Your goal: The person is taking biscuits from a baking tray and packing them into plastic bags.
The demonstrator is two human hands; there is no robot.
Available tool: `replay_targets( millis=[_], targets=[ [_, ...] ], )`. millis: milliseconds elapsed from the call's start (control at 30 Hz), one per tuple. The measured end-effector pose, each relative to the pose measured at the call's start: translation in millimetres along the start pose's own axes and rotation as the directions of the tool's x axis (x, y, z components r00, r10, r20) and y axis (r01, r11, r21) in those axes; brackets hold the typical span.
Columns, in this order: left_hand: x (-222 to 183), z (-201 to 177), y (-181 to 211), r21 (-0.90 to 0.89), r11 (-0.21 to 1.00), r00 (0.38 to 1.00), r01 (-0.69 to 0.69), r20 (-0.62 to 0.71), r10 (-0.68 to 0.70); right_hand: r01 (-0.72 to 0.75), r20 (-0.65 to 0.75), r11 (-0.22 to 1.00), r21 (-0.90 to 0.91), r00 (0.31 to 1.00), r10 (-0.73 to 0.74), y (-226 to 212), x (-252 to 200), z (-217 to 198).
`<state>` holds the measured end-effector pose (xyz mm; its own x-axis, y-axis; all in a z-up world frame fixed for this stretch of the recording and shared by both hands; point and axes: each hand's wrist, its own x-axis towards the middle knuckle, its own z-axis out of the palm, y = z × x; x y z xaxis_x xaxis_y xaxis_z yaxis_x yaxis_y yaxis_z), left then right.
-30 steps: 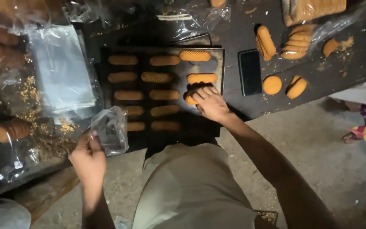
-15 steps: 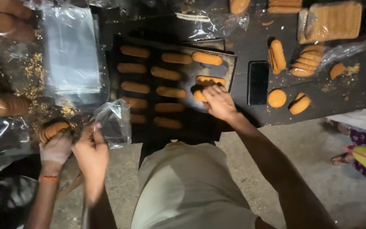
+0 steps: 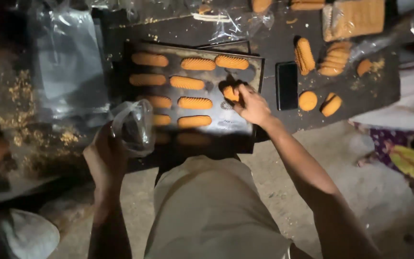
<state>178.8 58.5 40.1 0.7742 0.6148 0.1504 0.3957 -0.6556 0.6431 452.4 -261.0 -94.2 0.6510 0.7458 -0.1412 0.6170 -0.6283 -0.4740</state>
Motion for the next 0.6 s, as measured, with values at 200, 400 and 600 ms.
replay_targets(
  millis=[200, 400, 600],
  targets=[
    [50.7, -13.1, -39.0, -0.066, 0.996, 0.992, 0.059, 0.116, -0.051, -0.235, 0.078, 0.870, 0.433, 0.972, 0.223, 7.9, -35.6, 43.8],
    [80.2, -18.5, -54.1, -0.235, 0.971, 0.994, -0.036, 0.096, 0.060, -0.378, 0.100, 0.564, 0.734, 0.882, 0.460, -15.4, -35.2, 52.8],
    [71.9, -21.6, -51.5, -0.197, 0.976, 0.990, -0.089, 0.087, 0.108, -0.300, -0.019, 0.940, 0.162, 0.951, 0.307, -39.1, -39.3, 75.7]
  ],
)
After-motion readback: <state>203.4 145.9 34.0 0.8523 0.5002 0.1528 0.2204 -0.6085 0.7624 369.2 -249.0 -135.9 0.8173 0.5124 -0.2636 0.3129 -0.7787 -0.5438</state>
